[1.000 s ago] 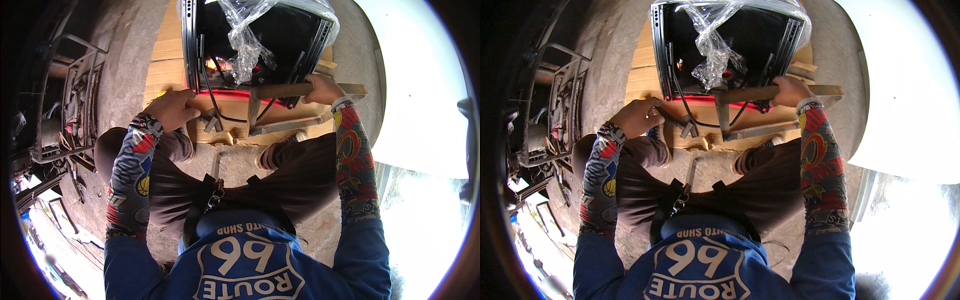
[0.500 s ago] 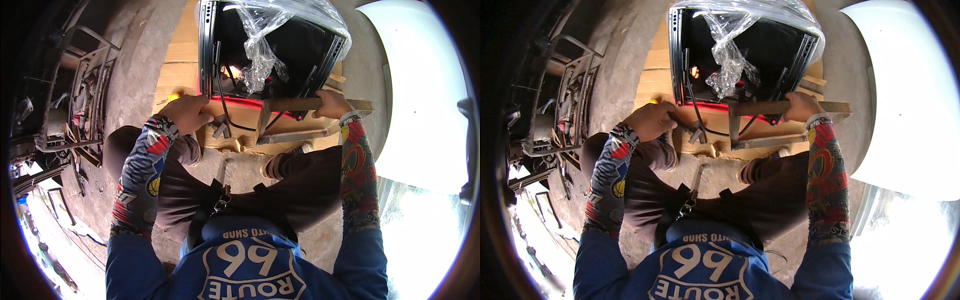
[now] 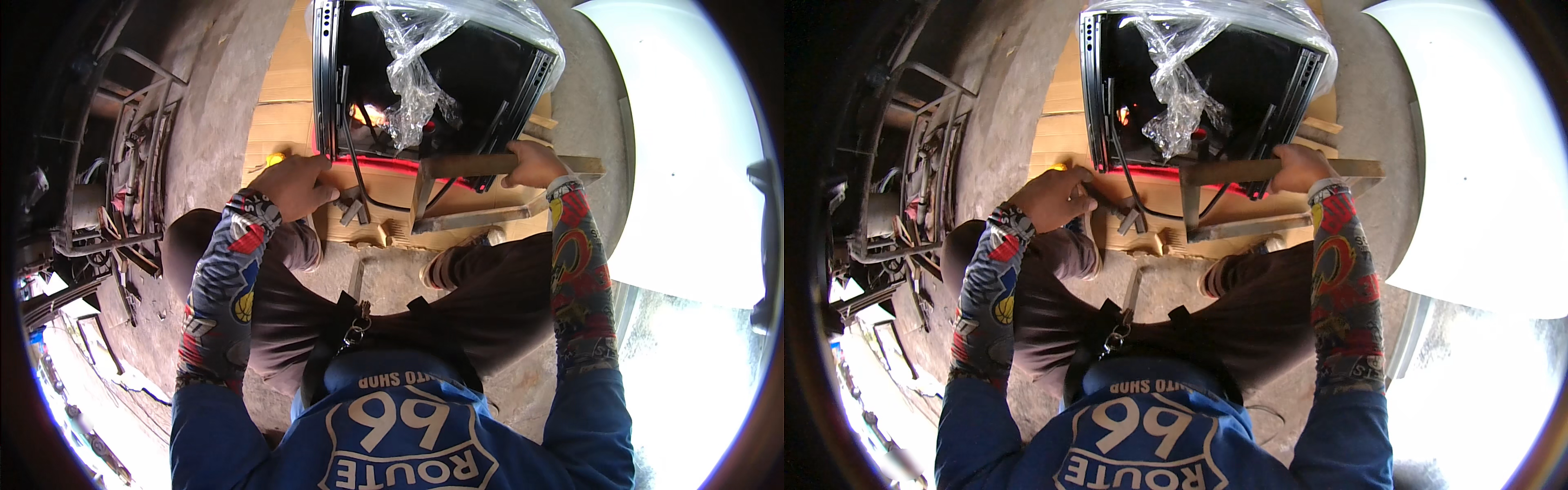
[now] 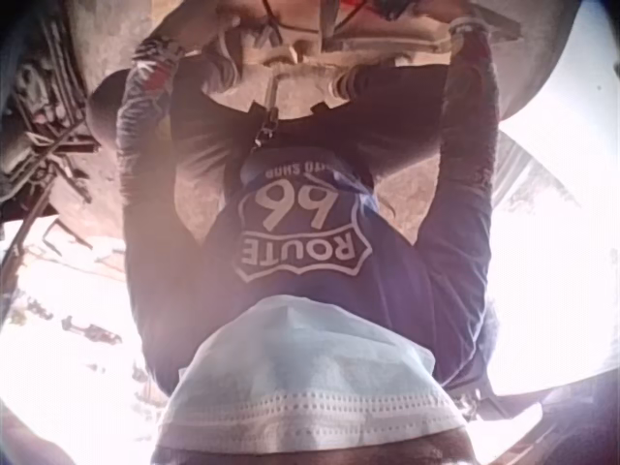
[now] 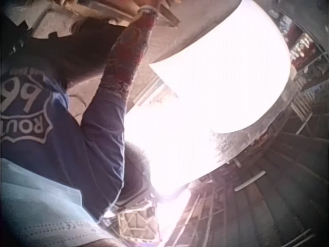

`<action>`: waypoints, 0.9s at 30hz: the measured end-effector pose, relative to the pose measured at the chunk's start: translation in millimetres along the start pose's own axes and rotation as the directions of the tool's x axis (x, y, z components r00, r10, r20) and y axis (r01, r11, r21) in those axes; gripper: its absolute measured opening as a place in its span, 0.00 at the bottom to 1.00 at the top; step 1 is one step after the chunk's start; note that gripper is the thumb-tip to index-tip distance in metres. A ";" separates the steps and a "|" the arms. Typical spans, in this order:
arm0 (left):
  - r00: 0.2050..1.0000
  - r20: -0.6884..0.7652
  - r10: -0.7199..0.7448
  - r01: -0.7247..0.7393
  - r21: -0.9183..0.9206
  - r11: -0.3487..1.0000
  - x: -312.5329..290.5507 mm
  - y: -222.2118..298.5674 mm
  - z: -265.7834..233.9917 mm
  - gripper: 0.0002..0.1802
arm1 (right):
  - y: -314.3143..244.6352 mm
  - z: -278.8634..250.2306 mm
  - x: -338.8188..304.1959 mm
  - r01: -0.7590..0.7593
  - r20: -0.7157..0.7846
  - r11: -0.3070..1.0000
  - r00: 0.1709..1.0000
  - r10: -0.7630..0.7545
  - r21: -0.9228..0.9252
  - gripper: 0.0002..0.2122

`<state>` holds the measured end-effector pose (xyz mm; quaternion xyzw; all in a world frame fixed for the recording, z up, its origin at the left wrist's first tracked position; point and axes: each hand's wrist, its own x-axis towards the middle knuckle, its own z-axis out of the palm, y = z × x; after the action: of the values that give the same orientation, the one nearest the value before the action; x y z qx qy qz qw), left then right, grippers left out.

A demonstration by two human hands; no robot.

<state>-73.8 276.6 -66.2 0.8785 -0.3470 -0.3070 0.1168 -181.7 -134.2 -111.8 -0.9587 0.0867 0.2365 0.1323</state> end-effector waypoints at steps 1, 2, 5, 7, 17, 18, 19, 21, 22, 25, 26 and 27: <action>1.000 0.005 -0.003 0.003 0.007 1.000 0.2 1.0 -1.1 0.26 | 0.0 -1.2 0.3 -0.009 0.008 1.000 1.000 0.009 -0.006 0.26; 1.000 -0.004 0.002 -0.002 0.019 1.000 -0.3 2.4 -1.1 0.26 | -0.7 -0.8 -0.3 -0.004 -0.002 1.000 1.000 0.004 -0.009 0.26; 1.000 -0.005 -0.010 0.010 0.033 0.999 -0.6 4.6 -3.3 0.25 | -2.5 -2.1 -0.5 -0.004 -0.011 1.000 1.000 0.004 -0.027 0.25; 0.999 0.004 -0.032 0.031 0.027 0.999 0.2 5.3 -3.7 0.25 | -3.2 -1.7 -0.7 -0.005 -0.025 0.999 1.000 0.004 -0.034 0.25; 1.000 -0.020 -0.001 0.001 0.002 1.000 0.5 2.9 -0.9 0.23 | 0.7 1.0 1.2 0.020 -0.014 0.999 1.000 -0.020 -0.045 0.32; 1.000 -0.014 0.010 -0.010 0.004 1.000 0.6 3.1 -0.9 0.24 | 0.2 0.4 0.8 0.014 -0.007 0.999 1.000 -0.014 -0.035 0.29; 1.000 -0.008 0.005 -0.004 0.011 1.000 0.6 3.2 -1.1 0.24 | -0.5 -0.7 0.8 0.009 -0.005 1.000 1.000 -0.010 -0.030 0.27; 1.000 0.003 0.001 -0.001 0.016 1.000 0.5 3.5 -1.3 0.24 | -2.4 -2.1 -0.5 0.006 -0.008 1.000 1.000 -0.006 -0.025 0.24; 1.000 0.005 0.003 -0.003 0.015 1.000 0.3 3.4 -1.6 0.24 | -3.6 -2.8 -1.2 0.008 -0.016 1.000 1.000 -0.008 -0.026 0.23; 1.000 -0.018 0.001 -0.001 0.000 1.000 -0.4 4.0 -1.4 0.24 | -6.6 -5.2 -2.7 -0.013 0.016 0.999 1.000 0.013 -0.040 0.29; 1.000 -0.023 -0.021 0.021 -0.003 1.000 -0.5 4.1 -1.5 0.24 | -7.4 -5.9 -3.1 -0.012 0.029 0.999 0.999 0.013 -0.046 0.33; 1.000 -0.028 -0.012 0.012 -0.009 1.000 -0.4 4.2 -1.5 0.25 | -8.2 -6.4 -3.4 -0.023 0.033 0.999 0.999 0.024 -0.032 0.33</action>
<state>-75.4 273.8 -63.1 0.8843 -0.3387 -0.2969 0.1234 -180.1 -127.9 -103.0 -0.9555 0.0920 0.2554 0.1156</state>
